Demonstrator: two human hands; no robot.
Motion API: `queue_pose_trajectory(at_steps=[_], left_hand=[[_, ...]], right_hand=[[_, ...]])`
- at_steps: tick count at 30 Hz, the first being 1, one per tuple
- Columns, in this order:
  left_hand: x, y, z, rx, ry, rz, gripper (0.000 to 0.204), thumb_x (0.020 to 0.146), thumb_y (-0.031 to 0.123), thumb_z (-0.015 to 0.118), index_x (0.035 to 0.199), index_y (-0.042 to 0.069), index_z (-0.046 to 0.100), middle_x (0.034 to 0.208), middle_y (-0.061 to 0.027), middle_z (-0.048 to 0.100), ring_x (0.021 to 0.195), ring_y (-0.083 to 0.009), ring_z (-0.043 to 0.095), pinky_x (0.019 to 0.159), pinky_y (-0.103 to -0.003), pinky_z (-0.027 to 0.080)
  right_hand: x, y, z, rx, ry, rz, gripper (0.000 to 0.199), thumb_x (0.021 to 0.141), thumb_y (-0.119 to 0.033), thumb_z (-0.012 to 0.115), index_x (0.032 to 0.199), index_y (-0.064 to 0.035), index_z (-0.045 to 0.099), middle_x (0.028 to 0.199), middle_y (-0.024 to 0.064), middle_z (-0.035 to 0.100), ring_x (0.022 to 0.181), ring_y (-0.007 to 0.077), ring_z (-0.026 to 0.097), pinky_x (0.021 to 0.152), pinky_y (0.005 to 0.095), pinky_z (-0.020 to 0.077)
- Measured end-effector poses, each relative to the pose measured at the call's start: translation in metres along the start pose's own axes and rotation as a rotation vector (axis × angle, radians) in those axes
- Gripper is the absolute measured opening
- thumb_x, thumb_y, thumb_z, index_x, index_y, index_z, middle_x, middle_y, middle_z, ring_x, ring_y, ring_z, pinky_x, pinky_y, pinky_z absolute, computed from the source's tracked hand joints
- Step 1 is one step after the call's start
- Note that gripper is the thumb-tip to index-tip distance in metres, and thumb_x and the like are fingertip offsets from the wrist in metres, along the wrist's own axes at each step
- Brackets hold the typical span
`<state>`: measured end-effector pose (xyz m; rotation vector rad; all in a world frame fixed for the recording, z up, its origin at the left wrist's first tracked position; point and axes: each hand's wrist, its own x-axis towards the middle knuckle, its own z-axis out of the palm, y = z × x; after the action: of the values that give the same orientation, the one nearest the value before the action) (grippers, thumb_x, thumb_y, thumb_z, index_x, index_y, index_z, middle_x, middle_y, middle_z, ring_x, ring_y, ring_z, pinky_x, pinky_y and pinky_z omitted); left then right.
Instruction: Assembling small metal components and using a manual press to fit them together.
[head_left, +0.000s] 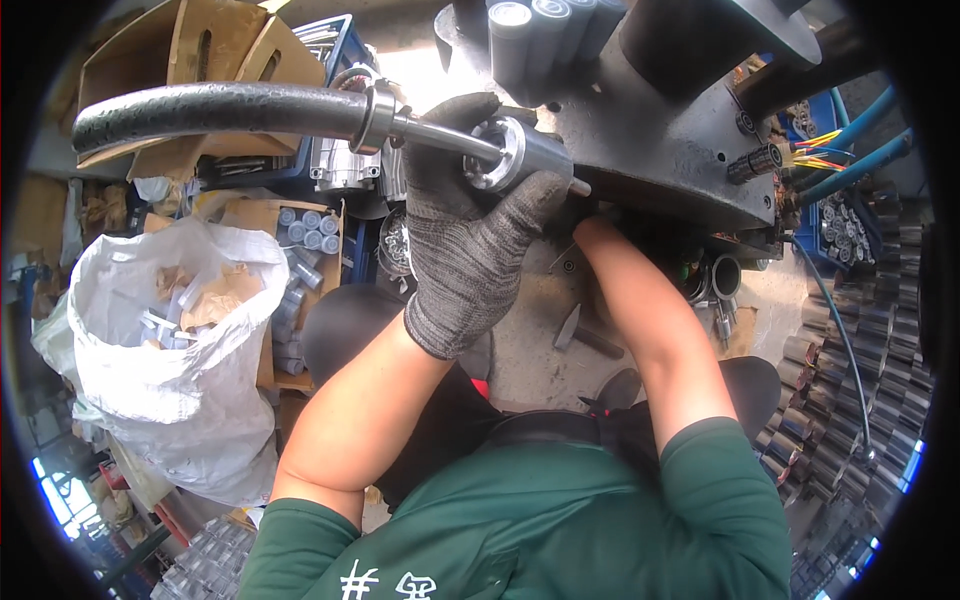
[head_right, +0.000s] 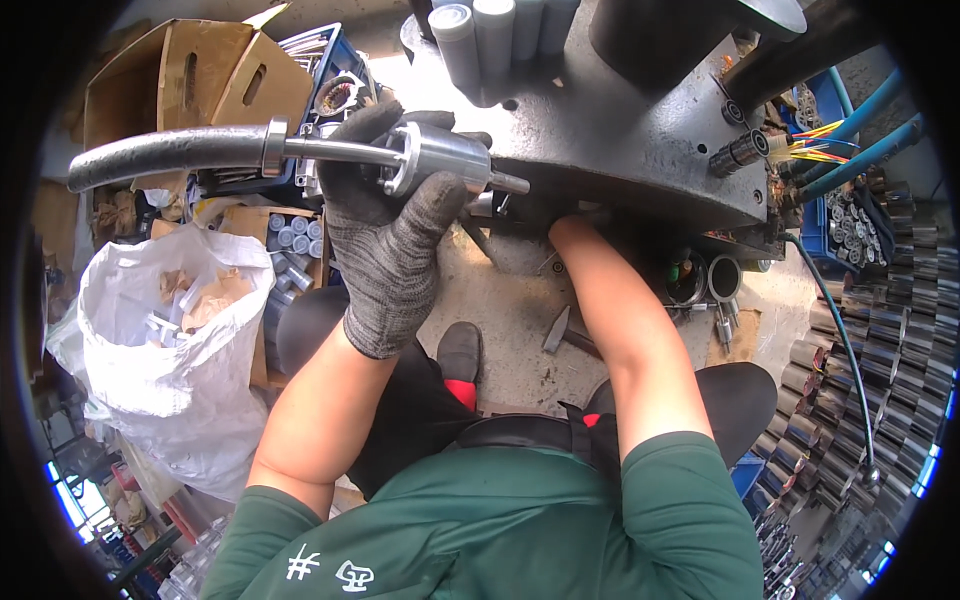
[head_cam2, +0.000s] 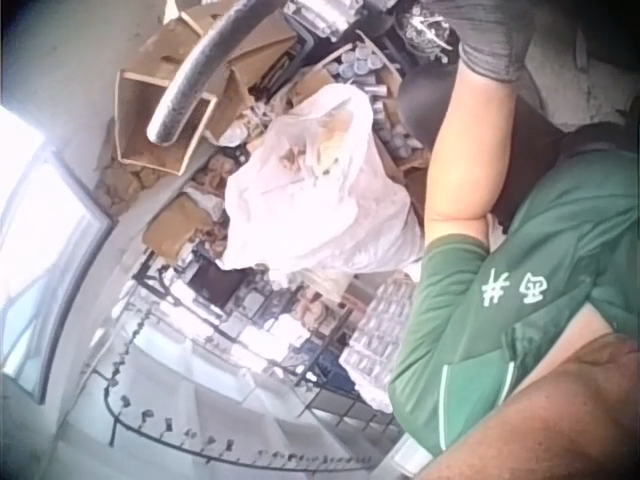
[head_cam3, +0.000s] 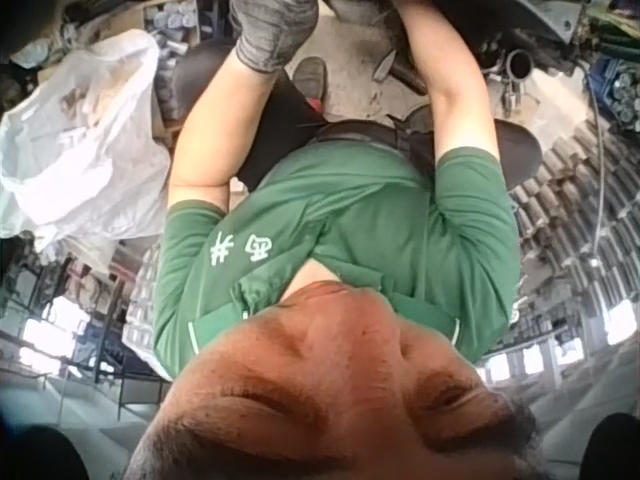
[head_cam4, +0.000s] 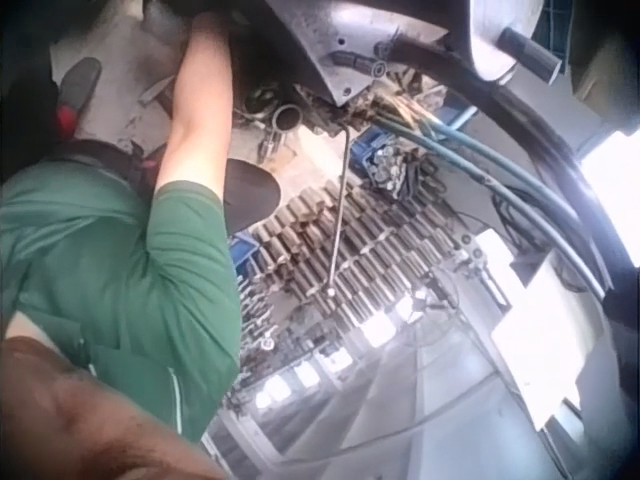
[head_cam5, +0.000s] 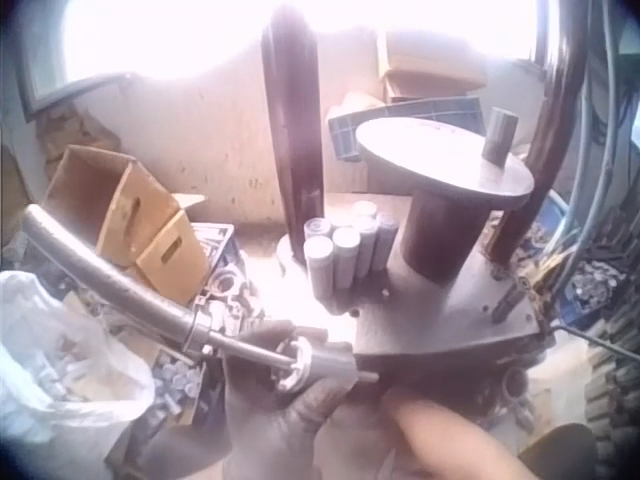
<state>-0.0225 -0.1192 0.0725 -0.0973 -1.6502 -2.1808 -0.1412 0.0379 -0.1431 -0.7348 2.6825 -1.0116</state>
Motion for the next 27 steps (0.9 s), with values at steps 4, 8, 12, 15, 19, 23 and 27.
queue_pose_trajectory(at_steps=[4,8,12,15,19,23,27], left_hand=[[0.004,0.001,-0.001,0.130,-0.022,0.051,0.074,0.091,0.019,0.084,0.146,0.003,0.037,0.129,-0.0224,0.063,0.112,-0.0353,0.072,0.096,-0.042,0.062],[0.004,0.002,0.001,0.136,-0.028,0.052,0.070,0.093,0.019,0.082,0.145,0.003,0.038,0.126,-0.0215,0.065,0.112,-0.0346,0.072,0.094,-0.040,0.062],[0.000,0.001,0.004,0.103,-0.010,0.082,0.065,0.097,0.024,0.078,0.144,0.002,0.040,0.123,-0.0192,0.066,0.107,-0.0287,0.073,0.091,-0.036,0.061],[0.005,-0.001,0.002,0.155,-0.013,0.120,0.063,0.098,0.023,0.077,0.145,0.002,0.040,0.125,-0.0178,0.066,0.110,-0.0290,0.072,0.093,-0.037,0.061],[0.001,0.003,0.002,-0.033,0.031,0.042,0.075,0.086,0.013,0.089,0.144,0.004,0.042,0.124,-0.0126,0.061,0.108,-0.0207,0.067,0.094,-0.032,0.059],[0.000,0.005,0.002,-0.038,0.031,0.060,0.075,0.086,0.011,0.088,0.145,0.004,0.041,0.126,-0.0137,0.061,0.109,-0.0209,0.067,0.096,-0.033,0.059],[-0.001,0.003,0.003,-0.032,0.026,0.087,0.076,0.086,0.011,0.088,0.145,0.005,0.041,0.126,-0.0138,0.061,0.111,-0.0209,0.066,0.096,-0.033,0.059]], right_hand=[[-0.007,-0.005,-0.015,-0.011,0.008,0.008,0.045,0.094,-0.034,0.072,0.132,-0.0111,0.065,0.122,0.0145,0.071,0.116,0.0297,0.067,0.102,0.0435,0.0526],[-0.020,-0.007,-0.021,-0.026,0.051,0.014,0.044,0.095,-0.035,0.072,0.131,-0.0119,0.067,0.121,0.0133,0.072,0.117,0.0276,0.067,0.103,0.0421,0.0522],[-0.019,0.010,-0.008,0.006,-0.034,0.038,0.045,0.098,-0.038,0.070,0.135,-0.0135,0.067,0.125,0.0114,0.072,0.123,0.0271,0.066,0.108,0.0403,0.0496],[-0.013,0.019,0.005,0.092,-0.036,0.076,0.046,0.099,-0.041,0.067,0.136,-0.0135,0.065,0.130,0.0118,0.070,0.124,0.0278,0.065,0.108,0.0406,0.0492],[-0.033,0.009,0.007,0.053,0.061,-0.037,0.043,0.100,-0.032,0.064,0.136,-0.0071,0.063,0.131,0.0160,0.068,0.122,0.0291,0.065,0.104,0.0417,0.0517],[-0.095,0.008,0.020,-0.091,-0.055,0.252,0.036,0.102,-0.012,0.053,0.135,0.0004,0.060,0.132,0.0224,0.066,0.121,0.0357,0.064,0.103,0.0439,0.0521],[-0.131,0.061,0.067,-0.411,-0.108,0.278,0.039,0.104,-0.007,0.045,0.139,0.0011,0.059,0.133,0.0246,0.065,0.125,0.0355,0.062,0.106,0.0413,0.0498]])
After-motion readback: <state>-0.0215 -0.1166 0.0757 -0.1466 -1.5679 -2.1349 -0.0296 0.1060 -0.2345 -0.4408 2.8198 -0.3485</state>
